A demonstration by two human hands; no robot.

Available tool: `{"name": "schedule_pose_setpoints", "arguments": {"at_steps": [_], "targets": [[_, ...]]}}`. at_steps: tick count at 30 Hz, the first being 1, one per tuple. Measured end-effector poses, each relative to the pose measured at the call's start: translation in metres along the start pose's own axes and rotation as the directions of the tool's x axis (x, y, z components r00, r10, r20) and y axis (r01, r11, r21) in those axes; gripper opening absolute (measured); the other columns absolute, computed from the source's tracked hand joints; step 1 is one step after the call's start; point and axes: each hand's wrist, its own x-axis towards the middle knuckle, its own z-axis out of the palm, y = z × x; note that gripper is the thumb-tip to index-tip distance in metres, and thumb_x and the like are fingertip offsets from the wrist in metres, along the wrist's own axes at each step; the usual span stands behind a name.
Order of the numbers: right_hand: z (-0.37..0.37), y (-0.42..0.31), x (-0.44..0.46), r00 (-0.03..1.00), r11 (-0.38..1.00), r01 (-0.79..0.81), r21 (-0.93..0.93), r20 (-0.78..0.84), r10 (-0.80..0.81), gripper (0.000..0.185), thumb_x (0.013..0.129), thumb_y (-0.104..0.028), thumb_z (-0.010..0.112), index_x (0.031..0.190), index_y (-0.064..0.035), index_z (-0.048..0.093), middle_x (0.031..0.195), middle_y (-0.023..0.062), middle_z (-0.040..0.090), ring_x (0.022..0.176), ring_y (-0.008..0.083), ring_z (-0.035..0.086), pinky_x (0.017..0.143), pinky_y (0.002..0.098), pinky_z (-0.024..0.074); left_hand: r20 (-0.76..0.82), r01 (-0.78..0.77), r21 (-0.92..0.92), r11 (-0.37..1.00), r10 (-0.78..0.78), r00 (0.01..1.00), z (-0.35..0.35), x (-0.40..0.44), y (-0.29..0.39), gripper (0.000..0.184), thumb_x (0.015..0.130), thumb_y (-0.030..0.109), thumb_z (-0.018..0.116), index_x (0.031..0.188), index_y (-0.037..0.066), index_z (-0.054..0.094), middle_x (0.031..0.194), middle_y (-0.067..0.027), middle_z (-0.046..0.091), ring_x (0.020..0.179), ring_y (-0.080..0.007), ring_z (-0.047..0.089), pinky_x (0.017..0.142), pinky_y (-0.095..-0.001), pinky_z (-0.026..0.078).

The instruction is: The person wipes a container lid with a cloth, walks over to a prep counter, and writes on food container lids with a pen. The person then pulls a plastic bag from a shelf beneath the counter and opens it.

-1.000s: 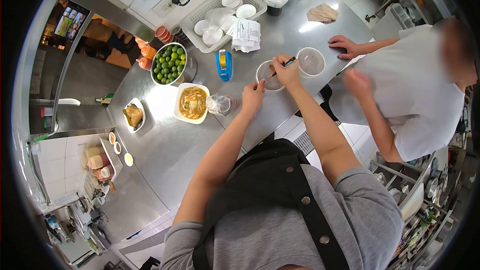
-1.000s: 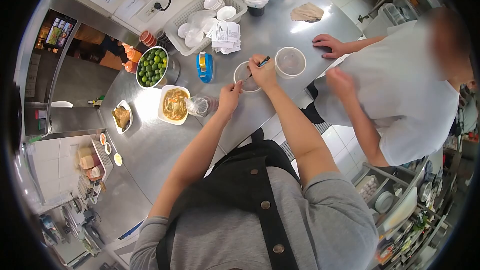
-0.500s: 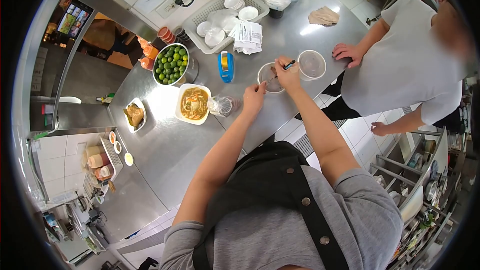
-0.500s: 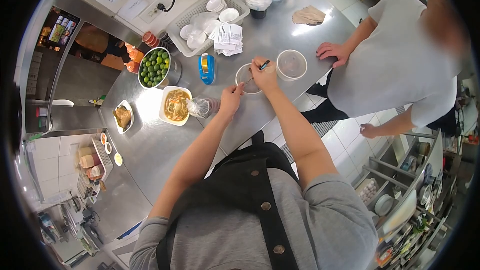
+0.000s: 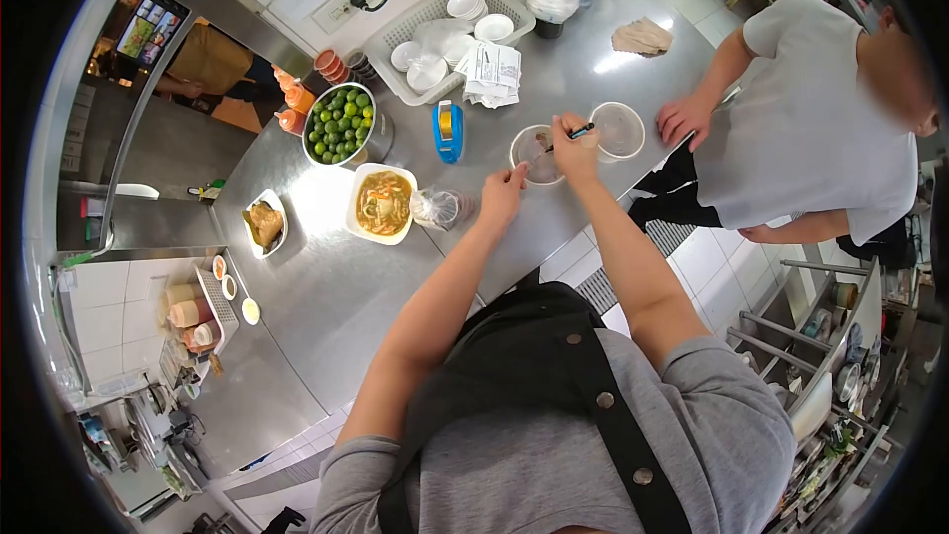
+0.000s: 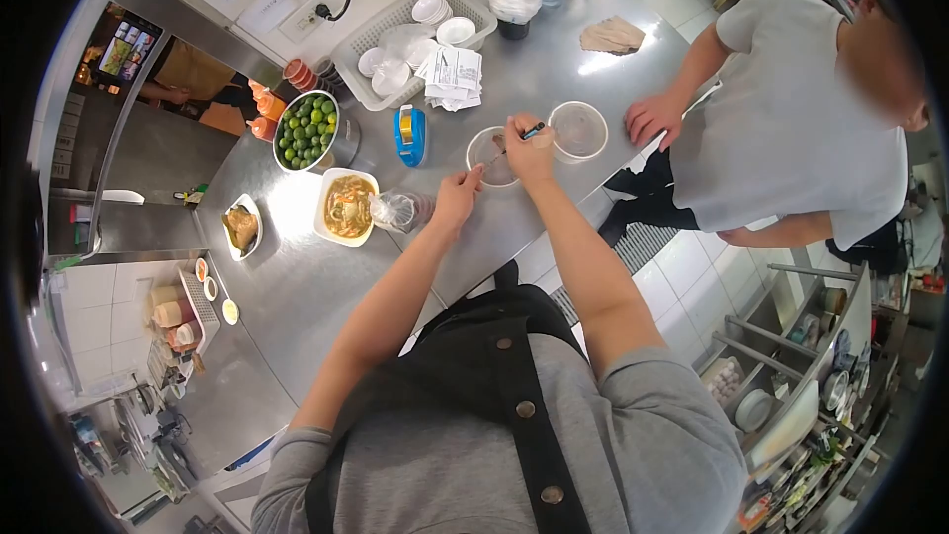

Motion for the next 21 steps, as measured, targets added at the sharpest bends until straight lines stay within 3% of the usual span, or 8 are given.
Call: {"name": "schedule_pose_setpoints", "arguments": {"at_steps": [9,12,15,18,21], "targets": [[0.001,0.006,0.003,0.997,0.996,0.073,-0.052,-0.023,-0.075,0.038,0.085,-0.004,0.060,0.065,0.0003,0.028,0.056,0.0073,0.023,0.054,0.0139,0.023,0.048,0.0358,0.0225,0.011,0.012,0.009,1.000,-0.012,1.000,-0.001,0.002,-0.002,0.054,0.090,0.051,0.060,0.067,0.002,0.061,0.058,-0.0068,0.052,0.057,-0.0159,0.048,0.054,-0.0332,0.037],[0.001,0.010,0.001,1.000,1.000,-0.010,-0.008,-0.025,0.010,0.038,0.085,-0.004,0.060,0.064,-0.0002,0.029,0.056,0.0059,0.023,0.054,0.0134,0.023,0.048,0.0351,0.0228,-0.004,-0.002,0.007,1.000,0.002,1.000,-0.001,-0.002,-0.001,0.057,0.089,0.054,0.059,0.066,0.002,0.061,0.057,-0.0069,0.052,0.056,-0.0161,0.049,0.054,-0.0329,0.037],[0.001,0.010,0.001,0.999,0.995,0.041,-0.089,-0.006,-0.041,0.038,0.085,-0.003,0.060,0.064,-0.0010,0.029,0.057,0.0029,0.023,0.055,0.0112,0.023,0.048,0.0338,0.0226,0.001,-0.001,-0.010,1.000,0.001,1.000,0.001,-0.002,-0.008,0.051,0.092,0.052,0.057,0.075,0.003,0.058,0.057,0.0013,0.045,0.050,-0.0086,0.041,0.045,-0.0270,0.032],[0.000,0.015,0.001,1.000,0.998,0.022,-0.058,0.006,-0.022,0.034,0.084,-0.003,0.059,0.064,0.0002,0.031,0.055,0.0053,0.025,0.052,0.0118,0.025,0.047,0.0345,0.0252,0.010,0.073,-0.004,0.997,-0.073,0.997,0.000,-0.006,-0.024,0.052,0.092,0.054,0.055,0.089,0.003,0.058,0.064,-0.0022,0.051,0.054,-0.0113,0.049,0.049,-0.0264,0.040],[0.002,0.025,0.005,0.995,0.996,0.054,0.068,-0.086,-0.048,0.038,0.085,-0.004,0.061,0.062,-0.0018,0.031,0.054,0.0032,0.027,0.052,0.0116,0.024,0.047,0.0342,0.0240,0.136,0.202,-0.193,0.960,-0.177,0.975,-0.005,-0.039,-0.010,0.047,0.093,0.045,0.058,0.107,0.001,0.052,0.073,-0.0052,0.056,0.062,-0.0139,0.056,0.056,-0.0271,0.047]]}}
